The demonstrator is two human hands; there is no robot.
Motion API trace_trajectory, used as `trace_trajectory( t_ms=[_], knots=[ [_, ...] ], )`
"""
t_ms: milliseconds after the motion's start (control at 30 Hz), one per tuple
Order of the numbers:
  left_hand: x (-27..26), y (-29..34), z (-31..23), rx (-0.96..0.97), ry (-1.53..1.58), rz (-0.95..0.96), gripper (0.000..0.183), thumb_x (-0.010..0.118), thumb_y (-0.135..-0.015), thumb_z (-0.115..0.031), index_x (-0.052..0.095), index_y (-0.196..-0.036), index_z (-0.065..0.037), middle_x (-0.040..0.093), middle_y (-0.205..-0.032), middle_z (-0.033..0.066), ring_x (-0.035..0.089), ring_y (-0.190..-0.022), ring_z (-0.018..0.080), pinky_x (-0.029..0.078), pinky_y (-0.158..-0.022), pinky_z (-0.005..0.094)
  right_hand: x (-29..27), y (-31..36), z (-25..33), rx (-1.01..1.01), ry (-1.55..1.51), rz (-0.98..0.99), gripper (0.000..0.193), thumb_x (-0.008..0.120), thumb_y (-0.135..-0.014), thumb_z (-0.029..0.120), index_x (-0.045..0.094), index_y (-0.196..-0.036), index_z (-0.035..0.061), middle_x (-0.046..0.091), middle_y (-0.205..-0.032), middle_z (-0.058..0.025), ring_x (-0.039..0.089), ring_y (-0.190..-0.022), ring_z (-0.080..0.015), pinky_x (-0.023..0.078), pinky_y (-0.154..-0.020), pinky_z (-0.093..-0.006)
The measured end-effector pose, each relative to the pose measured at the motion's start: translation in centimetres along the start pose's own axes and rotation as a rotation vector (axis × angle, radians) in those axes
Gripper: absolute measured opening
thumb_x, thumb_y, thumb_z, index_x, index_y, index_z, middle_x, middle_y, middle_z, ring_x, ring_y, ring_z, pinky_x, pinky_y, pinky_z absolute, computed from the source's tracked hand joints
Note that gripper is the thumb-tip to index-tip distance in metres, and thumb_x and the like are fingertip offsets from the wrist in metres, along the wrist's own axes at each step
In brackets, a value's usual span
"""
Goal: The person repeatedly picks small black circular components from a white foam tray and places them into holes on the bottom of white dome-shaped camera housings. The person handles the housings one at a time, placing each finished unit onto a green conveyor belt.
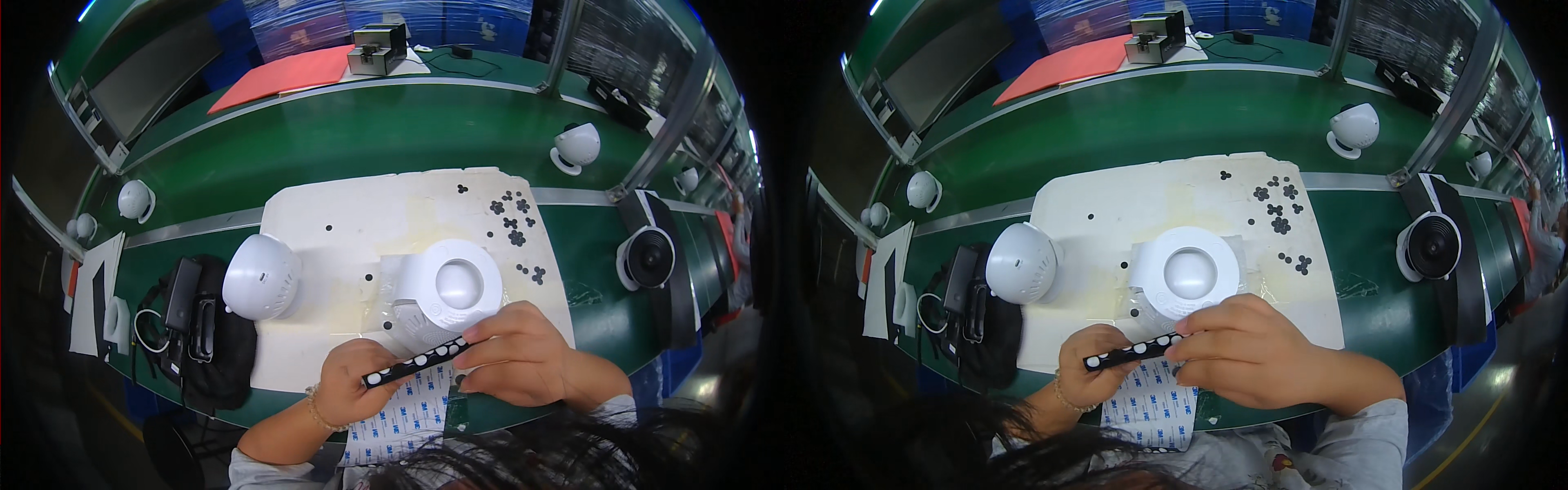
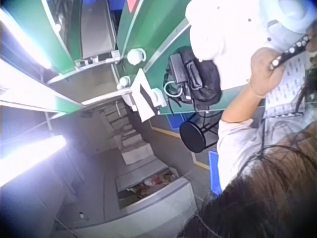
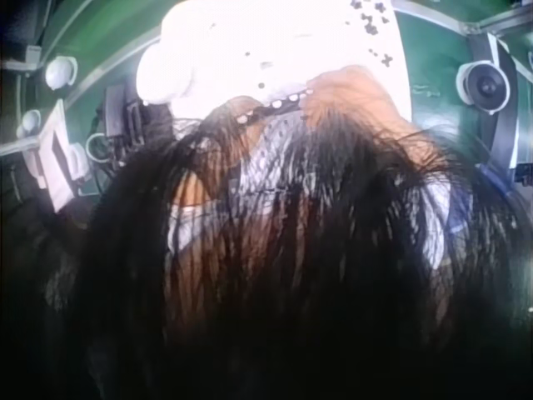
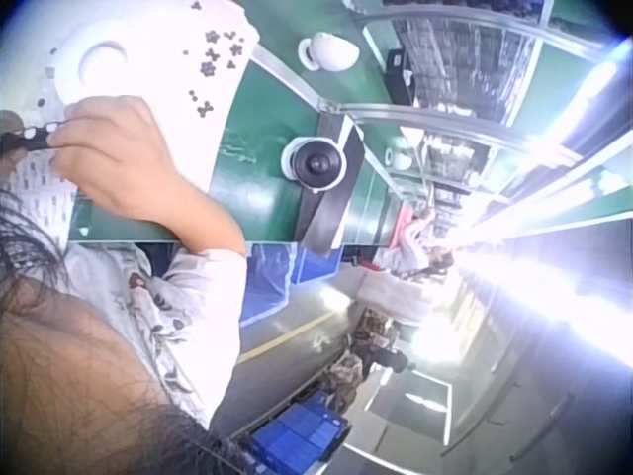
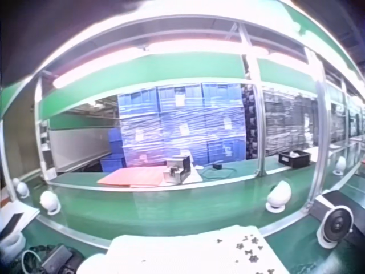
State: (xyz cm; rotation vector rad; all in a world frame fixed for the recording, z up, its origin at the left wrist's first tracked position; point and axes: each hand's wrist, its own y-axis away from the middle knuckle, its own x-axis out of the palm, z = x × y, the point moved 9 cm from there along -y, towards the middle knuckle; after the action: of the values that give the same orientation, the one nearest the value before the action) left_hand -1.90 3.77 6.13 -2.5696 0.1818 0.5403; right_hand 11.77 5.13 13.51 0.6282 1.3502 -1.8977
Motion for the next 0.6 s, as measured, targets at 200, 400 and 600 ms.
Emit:
trace_trajectory(
  t_ms=[200,400,600],
  knots=[
    [0.1,-0.1,-0.5,0.111,-0.013,-0.052,0.016,0.066,-0.063,-0.004,0.063,-0.078,-0.003,0.061,-0.068,0.0088,0.056,-0.057,0.0241,0.042,-0.051,0.0316,1.7,-0.2,-0.7,0.075,0.048,-0.081,0.029,0.064,-0.063,0.007,0.061,-0.092,0.0104,0.059,-0.091,-0.0021,0.057,-0.087,-0.0181,0.041,-0.069,-0.0289],
    [-0.2,-0.1,-0.5,0.086,-0.041,-0.067,0.019,0.066,-0.061,-0.002,0.062,-0.08,-0.003,0.06,-0.069,0.0095,0.056,-0.058,0.0249,0.043,-0.052,0.0323,2.0,0.2,1.3,-0.097,0.041,-0.04,0.033,0.064,-0.064,0.007,0.06,-0.097,0.0088,0.058,-0.09,-0.0034,0.057,-0.082,-0.0187,0.043,-0.065,-0.0292],
    [0.4,0.0,-0.8,0.142,0.007,-0.054,0.022,0.065,-0.061,-0.002,0.062,-0.082,-0.003,0.061,-0.072,0.0092,0.057,-0.059,0.0253,0.044,-0.054,0.0325,2.3,-0.6,0.7,-0.026,-0.202,-0.211,0.036,0.064,-0.068,0.006,0.059,-0.103,0.0124,0.055,-0.097,-0.0044,0.055,-0.074,-0.0188,0.043,-0.065,-0.0301]
  ],
)
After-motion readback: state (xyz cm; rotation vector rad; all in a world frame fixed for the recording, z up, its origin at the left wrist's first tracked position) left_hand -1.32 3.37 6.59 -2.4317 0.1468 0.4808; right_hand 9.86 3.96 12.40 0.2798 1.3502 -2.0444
